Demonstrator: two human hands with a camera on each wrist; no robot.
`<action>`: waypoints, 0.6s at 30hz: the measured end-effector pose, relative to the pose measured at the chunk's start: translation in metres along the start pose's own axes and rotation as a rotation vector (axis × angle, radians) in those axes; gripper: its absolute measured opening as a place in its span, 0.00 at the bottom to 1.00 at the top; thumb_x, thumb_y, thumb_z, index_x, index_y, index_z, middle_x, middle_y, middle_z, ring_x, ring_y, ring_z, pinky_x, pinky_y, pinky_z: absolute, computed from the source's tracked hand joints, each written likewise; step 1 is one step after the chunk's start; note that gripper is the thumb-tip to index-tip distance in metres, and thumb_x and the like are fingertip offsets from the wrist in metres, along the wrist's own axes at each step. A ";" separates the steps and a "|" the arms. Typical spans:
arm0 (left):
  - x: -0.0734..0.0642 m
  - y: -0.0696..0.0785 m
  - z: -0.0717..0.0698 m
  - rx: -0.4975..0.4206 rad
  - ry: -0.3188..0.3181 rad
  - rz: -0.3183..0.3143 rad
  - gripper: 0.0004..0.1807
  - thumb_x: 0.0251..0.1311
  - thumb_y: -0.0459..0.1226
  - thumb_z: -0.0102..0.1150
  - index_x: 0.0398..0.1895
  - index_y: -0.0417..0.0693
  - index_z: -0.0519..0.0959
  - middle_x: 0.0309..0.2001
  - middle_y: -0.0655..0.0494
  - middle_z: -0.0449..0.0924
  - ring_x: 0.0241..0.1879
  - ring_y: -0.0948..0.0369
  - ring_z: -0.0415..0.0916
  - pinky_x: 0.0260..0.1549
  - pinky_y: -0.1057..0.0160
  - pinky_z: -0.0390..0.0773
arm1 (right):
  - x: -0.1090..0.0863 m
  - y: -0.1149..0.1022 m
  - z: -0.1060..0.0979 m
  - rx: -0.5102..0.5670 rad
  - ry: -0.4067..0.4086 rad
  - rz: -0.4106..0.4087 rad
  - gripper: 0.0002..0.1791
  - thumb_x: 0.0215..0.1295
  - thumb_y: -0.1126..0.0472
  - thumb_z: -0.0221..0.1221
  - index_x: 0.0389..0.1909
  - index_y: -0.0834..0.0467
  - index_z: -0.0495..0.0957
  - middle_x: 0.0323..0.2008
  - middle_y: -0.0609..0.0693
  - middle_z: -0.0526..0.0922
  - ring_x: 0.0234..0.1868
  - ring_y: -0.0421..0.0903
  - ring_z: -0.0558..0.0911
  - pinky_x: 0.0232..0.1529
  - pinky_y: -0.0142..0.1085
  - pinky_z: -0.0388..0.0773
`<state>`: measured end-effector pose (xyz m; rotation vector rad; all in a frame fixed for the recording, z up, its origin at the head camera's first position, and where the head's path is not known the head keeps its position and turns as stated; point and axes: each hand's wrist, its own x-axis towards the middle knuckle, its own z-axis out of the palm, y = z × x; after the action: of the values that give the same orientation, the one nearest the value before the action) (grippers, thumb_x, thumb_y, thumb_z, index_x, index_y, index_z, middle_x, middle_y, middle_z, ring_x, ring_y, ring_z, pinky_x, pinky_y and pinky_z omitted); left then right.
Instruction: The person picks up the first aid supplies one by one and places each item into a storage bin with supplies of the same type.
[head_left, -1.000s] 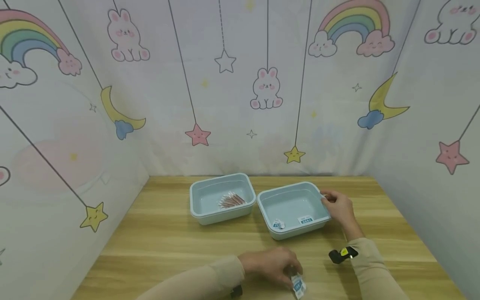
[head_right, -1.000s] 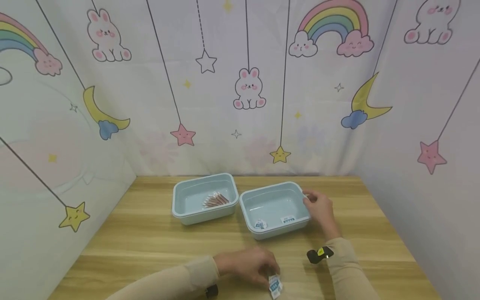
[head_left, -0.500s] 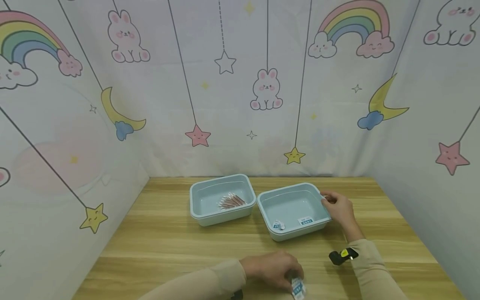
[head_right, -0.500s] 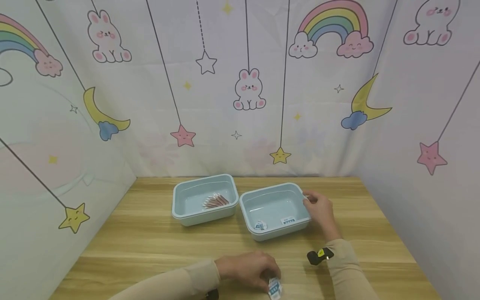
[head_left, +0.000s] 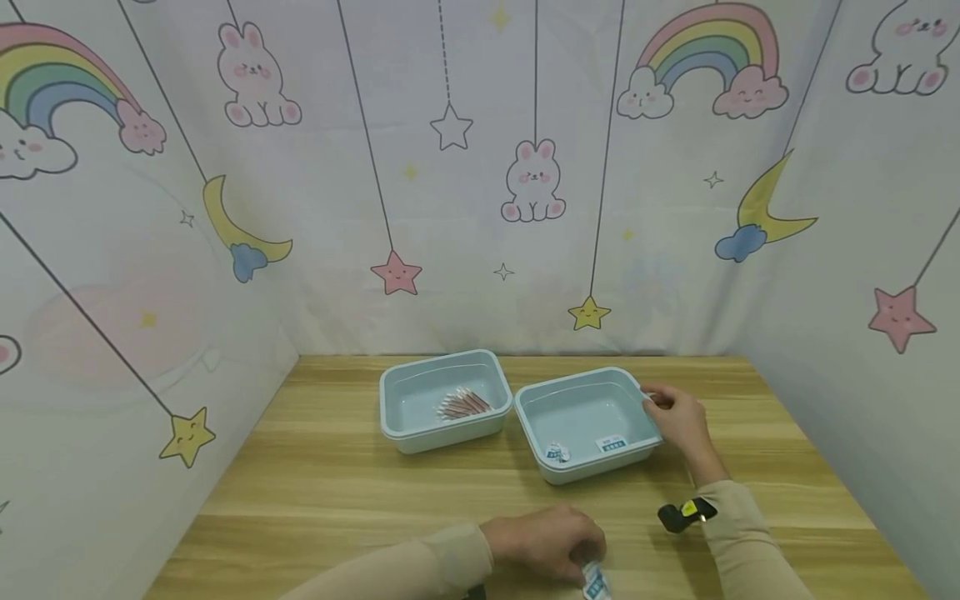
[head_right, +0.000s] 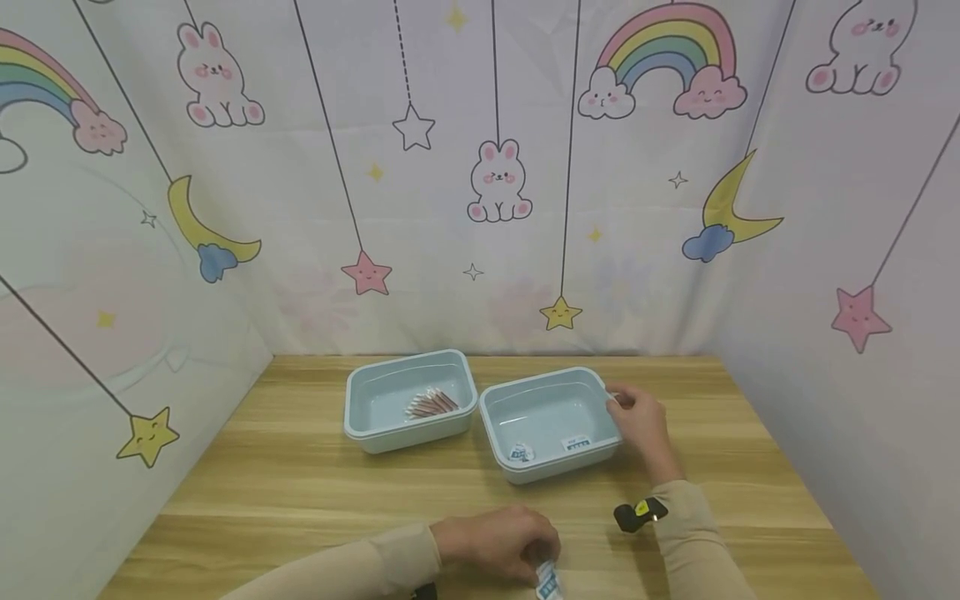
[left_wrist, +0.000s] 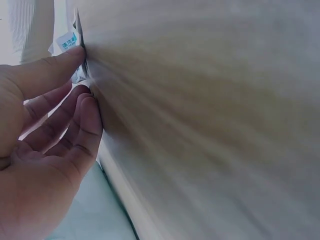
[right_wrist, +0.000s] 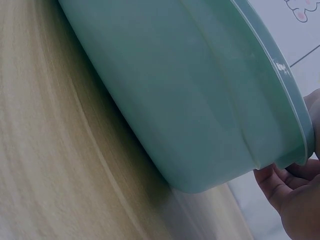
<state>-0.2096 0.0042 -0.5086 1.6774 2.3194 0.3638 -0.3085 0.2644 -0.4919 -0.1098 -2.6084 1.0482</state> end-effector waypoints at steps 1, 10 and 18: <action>0.000 0.000 0.000 0.002 -0.001 -0.002 0.17 0.45 0.42 0.69 0.40 0.56 0.76 0.34 0.72 0.75 0.33 0.82 0.67 0.33 0.88 0.64 | 0.000 0.000 0.000 -0.002 0.000 -0.001 0.14 0.59 0.59 0.58 0.46 0.56 0.80 0.35 0.55 0.83 0.36 0.48 0.80 0.33 0.34 0.75; 0.000 0.002 -0.003 0.029 -0.007 0.030 0.23 0.47 0.44 0.68 0.49 0.58 0.76 0.40 0.71 0.75 0.37 0.82 0.67 0.37 0.89 0.64 | 0.000 0.000 0.000 0.003 0.002 -0.001 0.14 0.59 0.59 0.58 0.46 0.56 0.80 0.36 0.56 0.83 0.36 0.49 0.80 0.34 0.34 0.75; 0.001 0.003 -0.001 0.106 0.040 0.080 0.07 0.46 0.39 0.65 0.31 0.58 0.81 0.28 0.72 0.74 0.27 0.82 0.64 0.29 0.89 0.62 | -0.001 0.001 0.001 0.008 0.002 -0.003 0.14 0.59 0.59 0.57 0.46 0.56 0.80 0.36 0.56 0.83 0.36 0.49 0.80 0.33 0.34 0.76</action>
<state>-0.2074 0.0059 -0.5062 1.8332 2.3425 0.2974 -0.3083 0.2643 -0.4935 -0.1046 -2.6010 1.0566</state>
